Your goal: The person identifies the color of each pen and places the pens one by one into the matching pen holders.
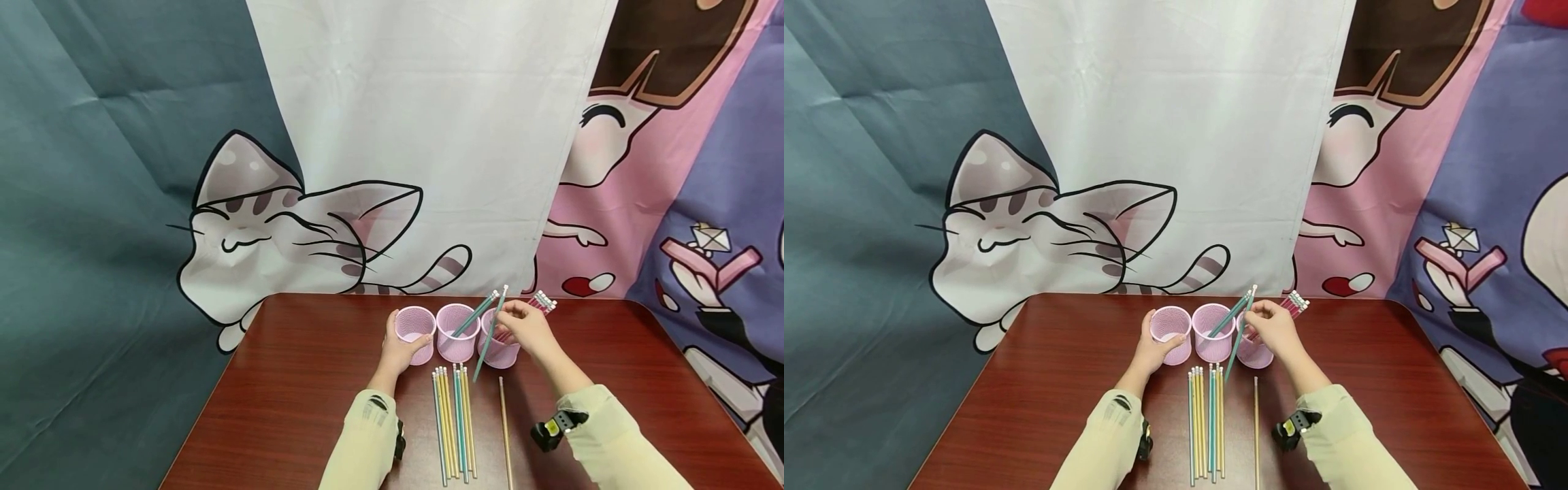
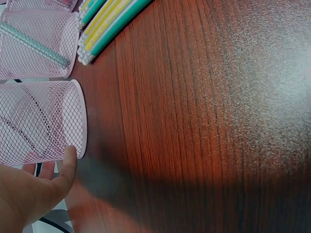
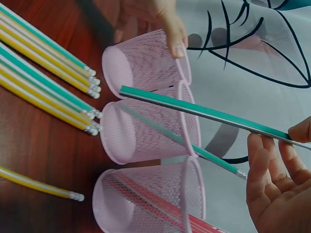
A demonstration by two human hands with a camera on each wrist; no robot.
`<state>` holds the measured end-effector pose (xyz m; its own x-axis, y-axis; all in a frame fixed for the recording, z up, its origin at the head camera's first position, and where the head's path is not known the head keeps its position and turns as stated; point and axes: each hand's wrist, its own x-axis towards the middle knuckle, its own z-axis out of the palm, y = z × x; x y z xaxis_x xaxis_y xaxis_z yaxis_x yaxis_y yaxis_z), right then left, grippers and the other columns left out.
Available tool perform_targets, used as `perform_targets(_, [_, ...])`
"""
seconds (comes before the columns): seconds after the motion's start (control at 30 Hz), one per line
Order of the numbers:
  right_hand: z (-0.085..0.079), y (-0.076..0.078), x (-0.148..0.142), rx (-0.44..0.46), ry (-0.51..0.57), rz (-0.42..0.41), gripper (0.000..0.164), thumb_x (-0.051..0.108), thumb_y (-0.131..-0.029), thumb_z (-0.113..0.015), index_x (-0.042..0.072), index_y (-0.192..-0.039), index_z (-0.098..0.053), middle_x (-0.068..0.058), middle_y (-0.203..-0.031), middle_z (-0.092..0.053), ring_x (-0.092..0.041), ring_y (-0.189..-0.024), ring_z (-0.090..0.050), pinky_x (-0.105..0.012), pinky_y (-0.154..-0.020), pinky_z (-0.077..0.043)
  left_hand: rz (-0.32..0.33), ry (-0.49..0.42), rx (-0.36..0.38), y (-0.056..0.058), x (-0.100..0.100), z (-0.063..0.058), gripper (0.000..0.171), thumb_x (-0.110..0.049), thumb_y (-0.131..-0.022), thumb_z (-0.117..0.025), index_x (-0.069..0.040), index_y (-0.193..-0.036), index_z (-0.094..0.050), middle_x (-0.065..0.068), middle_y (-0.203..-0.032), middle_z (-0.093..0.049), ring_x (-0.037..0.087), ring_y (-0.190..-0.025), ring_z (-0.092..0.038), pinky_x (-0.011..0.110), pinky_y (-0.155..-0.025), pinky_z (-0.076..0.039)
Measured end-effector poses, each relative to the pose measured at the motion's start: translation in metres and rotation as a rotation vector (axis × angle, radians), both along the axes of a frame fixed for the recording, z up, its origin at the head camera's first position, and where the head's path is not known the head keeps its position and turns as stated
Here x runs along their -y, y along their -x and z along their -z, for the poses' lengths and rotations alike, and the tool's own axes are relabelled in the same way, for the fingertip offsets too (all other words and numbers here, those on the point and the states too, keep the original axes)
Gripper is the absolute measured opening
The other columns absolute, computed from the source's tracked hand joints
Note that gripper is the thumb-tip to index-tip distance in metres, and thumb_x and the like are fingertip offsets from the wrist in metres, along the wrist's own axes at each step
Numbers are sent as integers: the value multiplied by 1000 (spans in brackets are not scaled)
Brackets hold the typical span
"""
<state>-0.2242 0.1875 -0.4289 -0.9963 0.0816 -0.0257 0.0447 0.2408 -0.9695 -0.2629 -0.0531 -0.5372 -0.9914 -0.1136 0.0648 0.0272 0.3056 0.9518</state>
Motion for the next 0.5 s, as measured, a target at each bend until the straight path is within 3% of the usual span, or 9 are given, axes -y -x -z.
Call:
perform_targets(0.3, [-15, 7, -1, -25, -1, 11, 16, 9, -87, -55, -5, -96, -55, 8, -72, -60, -10, -67, -64, -25, -54, -50, -3, -3, 7, -2, 0, -2, 91, -26, -65, -85, -18, -139, -32, 14, -130, -47, 34, -116, -44, 50, -96, -34])
perform_targets(0.5, [-27, 13, 1, -35, 100, 13, 13, 8, -89, -54, -3, -95, -53, 5, -77, -61, -5, -67, -63, -24, -58, -52, 1, -13, 4, -1, 0, -2, 91, -26, -65, -84, -18, -139, -32, 15, -131, -47, 35, -116, -44, 50, -96, -34])
